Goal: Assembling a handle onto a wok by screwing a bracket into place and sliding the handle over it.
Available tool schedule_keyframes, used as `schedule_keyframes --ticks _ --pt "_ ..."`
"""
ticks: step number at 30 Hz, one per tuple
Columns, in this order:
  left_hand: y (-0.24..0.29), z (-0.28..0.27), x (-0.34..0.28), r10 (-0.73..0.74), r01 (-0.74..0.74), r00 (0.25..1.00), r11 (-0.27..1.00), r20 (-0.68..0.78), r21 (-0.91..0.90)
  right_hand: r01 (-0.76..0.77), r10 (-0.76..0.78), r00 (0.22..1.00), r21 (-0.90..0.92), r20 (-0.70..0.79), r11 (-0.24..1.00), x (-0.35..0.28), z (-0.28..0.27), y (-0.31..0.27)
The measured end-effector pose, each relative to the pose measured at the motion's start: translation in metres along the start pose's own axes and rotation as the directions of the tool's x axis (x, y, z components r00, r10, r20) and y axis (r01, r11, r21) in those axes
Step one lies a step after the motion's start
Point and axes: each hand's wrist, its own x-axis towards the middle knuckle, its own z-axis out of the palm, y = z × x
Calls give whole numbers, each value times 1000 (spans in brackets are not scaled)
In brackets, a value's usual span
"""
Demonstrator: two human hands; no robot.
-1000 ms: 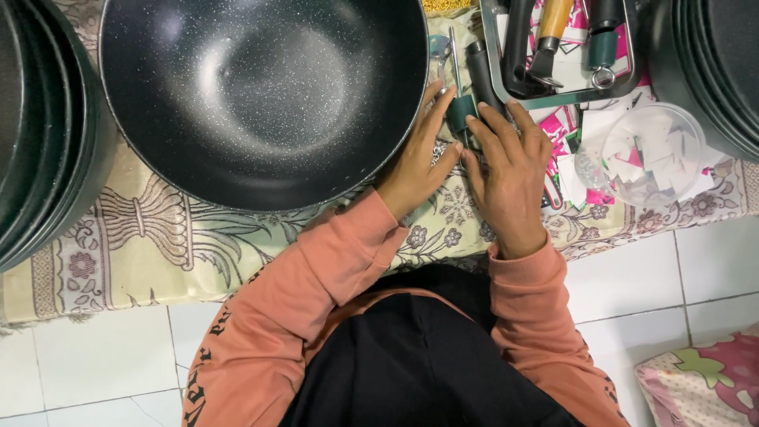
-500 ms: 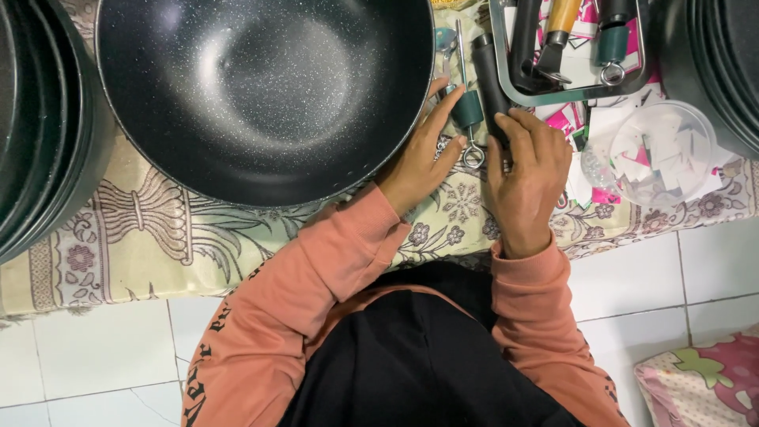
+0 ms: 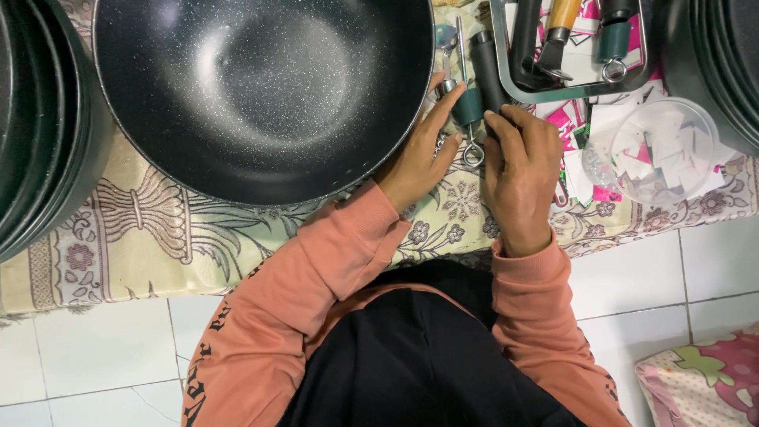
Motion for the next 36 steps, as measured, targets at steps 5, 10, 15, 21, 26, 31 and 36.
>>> schedule_keyframes --ticks 5,10,15,21,26,31,36 --pt "0 -1 -1 1 -1 1000 1000 -3 -2 -14 14 1000 -13 7 1000 1 -1 -2" --pt "-3 1 -1 7 -7 1000 1000 -9 -18 -5 5 1000 -49 2 999 3 -4 -5" --pt "-6 3 -1 15 -16 1000 999 -15 -37 3 -4 1000 -99 -9 995 2 -4 -6" --pt "-6 5 -2 -2 1 1000 995 -4 -99 53 -51 998 -98 22 994 4 -2 -6" --pt "-4 3 0 -1 1 1000 998 -4 -69 50 -47 998 -95 37 994 2 -1 -4" --pt "-3 3 -1 -8 9 1000 995 9 -96 58 -53 997 -108 49 992 0 1 -3" --pt "-24 6 0 95 -95 995 995 -10 20 36 -35 999 -30 22 999 -10 12 11"
